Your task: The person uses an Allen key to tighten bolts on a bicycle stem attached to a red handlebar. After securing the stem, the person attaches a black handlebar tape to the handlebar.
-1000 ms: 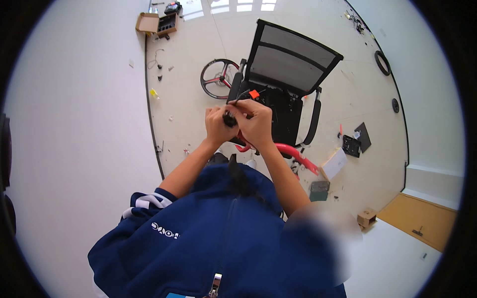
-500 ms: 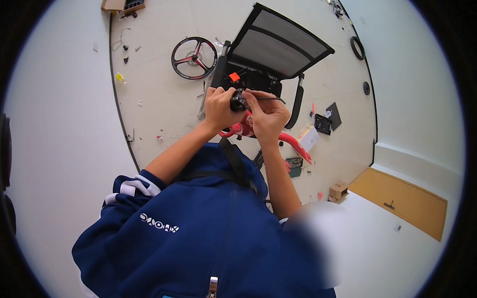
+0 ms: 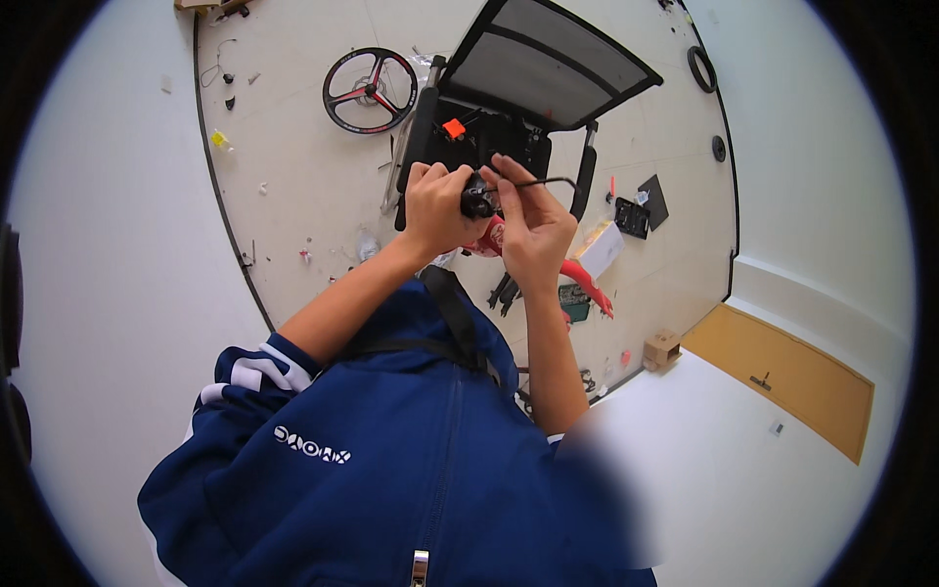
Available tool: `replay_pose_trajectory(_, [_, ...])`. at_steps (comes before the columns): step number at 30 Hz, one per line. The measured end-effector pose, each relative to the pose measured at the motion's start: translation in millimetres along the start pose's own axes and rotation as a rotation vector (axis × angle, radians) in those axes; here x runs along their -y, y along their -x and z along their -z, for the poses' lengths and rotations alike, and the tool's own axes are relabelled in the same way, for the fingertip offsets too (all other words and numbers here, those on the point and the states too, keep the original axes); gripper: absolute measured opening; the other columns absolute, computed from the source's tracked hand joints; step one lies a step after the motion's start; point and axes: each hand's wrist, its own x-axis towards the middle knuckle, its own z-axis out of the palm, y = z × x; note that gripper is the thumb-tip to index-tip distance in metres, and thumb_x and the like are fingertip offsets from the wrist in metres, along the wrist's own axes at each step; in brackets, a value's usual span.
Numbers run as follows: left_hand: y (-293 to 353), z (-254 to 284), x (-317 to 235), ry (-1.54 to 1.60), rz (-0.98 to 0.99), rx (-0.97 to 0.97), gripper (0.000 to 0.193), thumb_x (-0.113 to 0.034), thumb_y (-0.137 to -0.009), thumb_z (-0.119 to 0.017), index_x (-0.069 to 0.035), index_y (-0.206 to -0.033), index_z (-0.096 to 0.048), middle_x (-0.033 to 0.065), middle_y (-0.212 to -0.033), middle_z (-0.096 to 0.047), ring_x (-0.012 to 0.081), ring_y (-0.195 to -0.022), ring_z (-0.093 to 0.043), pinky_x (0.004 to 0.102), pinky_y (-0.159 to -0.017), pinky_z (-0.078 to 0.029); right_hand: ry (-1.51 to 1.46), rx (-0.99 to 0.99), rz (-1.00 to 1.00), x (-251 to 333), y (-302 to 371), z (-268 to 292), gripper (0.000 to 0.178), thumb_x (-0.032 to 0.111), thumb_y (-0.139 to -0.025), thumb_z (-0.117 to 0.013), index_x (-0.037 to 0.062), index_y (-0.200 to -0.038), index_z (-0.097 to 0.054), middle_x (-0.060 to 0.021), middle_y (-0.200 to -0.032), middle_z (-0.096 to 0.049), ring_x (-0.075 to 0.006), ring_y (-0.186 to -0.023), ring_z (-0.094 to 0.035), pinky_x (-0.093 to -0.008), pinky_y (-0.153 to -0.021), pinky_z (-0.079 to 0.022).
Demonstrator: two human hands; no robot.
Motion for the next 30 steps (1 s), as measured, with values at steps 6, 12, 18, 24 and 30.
replay_pose_trajectory(6, [-0.8,-4.6,-2.9,-0.025,-0.005,0.063,0.03,-0.026,-0.059,-0.078,-0.01,-0.074,-0.057,0.0061,-0.06,-0.059,0.0266,-0.06,-0.052,0.0387,-0.066,-0.038,0.182,-0.077,0.122,-13.5,-6.1,13.6,0.025,-0.004,-0.089,-0.071,-0.0089,-0.113,-0.069,-0.0121,-0.103,-0.073,-0.0136,-0.088,-0.07,-0.0242,-0.08,-0.056])
replay_pose_trajectory(12, [-1.1,-6.3,-2.5,-0.04,-0.021,0.023,0.031,-0.027,-0.059,-0.08,-0.01,-0.072,-0.057,0.0052,-0.059,-0.056,0.0266,-0.06,-0.052,0.0383,-0.066,-0.038,0.098,-0.123,-0.035,-3.9,-5.5,14.7,0.023,-0.005,-0.087,-0.073,-0.0064,-0.109,-0.071,-0.0106,-0.095,-0.074,-0.0129,-0.087,-0.071,-0.0242,-0.08,-0.057])
replay_pose_trajectory(18, [1.8,-10.2,0.7,-0.046,-0.036,0.014,0.036,-0.034,-0.063,-0.084,-0.011,-0.071,-0.057,0.0046,-0.059,-0.055,0.0258,-0.059,-0.051,0.0374,-0.065,-0.037,-0.016,0.084,-0.041,-0.6,-9.8,30.0,0.019,-0.009,-0.089,-0.067,-0.007,-0.108,-0.069,-0.0142,-0.101,-0.074,-0.0176,-0.093,-0.072,-0.0284,-0.087,-0.058])
replay_pose_trajectory(24, [0.9,-8.3,-4.0,-0.059,-0.051,0.001,0.043,-0.042,-0.068,-0.085,-0.011,-0.069,-0.055,0.004,-0.059,-0.056,0.0246,-0.057,-0.049,0.0366,-0.065,-0.037,-0.022,-0.006,-0.013,-1.9,-24.8,33.7,0.017,-0.009,-0.089,-0.065,-0.0075,-0.106,-0.069,-0.0142,-0.101,-0.074,-0.0177,-0.095,-0.072,-0.0282,-0.088,-0.057])
replay_pose_trajectory(30, [6.7,-10.2,-5.4,-0.037,-0.031,0.039,0.035,-0.033,-0.061,-0.082,-0.011,-0.07,-0.056,0.0062,-0.058,-0.059,0.0251,-0.059,-0.051,0.0372,-0.067,-0.036,0.073,0.013,-0.033,-13.1,-26.4,33.9,0.015,-0.008,-0.089,-0.065,-0.0069,-0.103,-0.07,-0.0131,-0.099,-0.074,-0.016,-0.093,-0.072,-0.0264,-0.088,-0.056])
